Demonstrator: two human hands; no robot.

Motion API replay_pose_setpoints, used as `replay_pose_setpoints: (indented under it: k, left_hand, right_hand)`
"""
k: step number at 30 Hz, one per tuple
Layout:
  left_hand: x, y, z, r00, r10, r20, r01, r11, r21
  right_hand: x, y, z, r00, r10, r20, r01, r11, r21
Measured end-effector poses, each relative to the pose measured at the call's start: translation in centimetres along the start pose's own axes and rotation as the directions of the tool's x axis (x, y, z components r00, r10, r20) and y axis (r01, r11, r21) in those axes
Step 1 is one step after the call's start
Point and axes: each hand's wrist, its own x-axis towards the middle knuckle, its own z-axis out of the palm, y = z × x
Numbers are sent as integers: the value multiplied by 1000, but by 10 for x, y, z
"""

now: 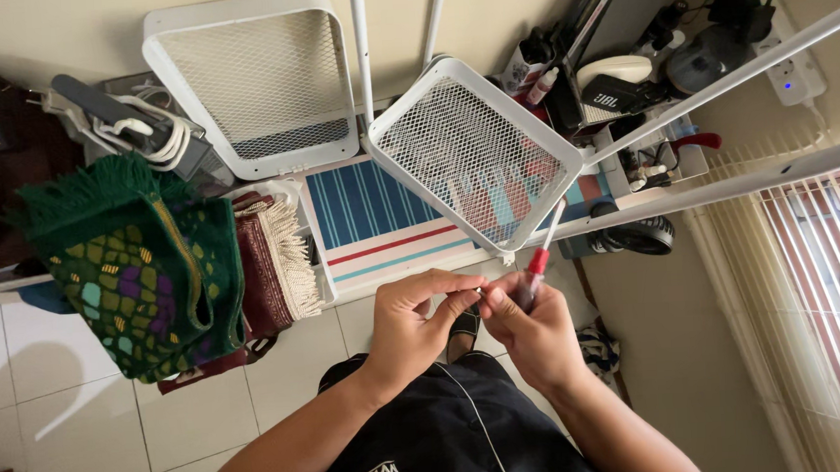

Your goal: The person assembles a white metal shelving unit by attaching mesh baskets and vertical poles using a red screwdriver. They secure multiple joints and add plastic feet to the base, then attach a horizontal support bar to complete the frame.

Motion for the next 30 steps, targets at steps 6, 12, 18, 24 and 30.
replay_pose_setpoints:
  k: [6,12,18,24,30]
  left_hand:
    - [-6,2,-10,996,67,61,-60,993,-100]
    - [-6,8,-16,998,4,60,5,988,-152]
    - [-8,9,-16,998,-9,56,18,987,-162]
    - [-6,1,-23,969,-243,52,244,898,-366]
    - [-5,5,-23,981,-190,47,195,933,-304]
  right_hand:
    - [-3,-6,5,924,271,269,-356,866,353]
    - [-5,-2,14,964,200,176,-244,927,286]
    - [-8,8,20,993,115,24,-117,950,288]
    - [-6,16,18,935,-355,-24,307,839,-449]
    - [1,6,16,995,-52,84,43,994,101]
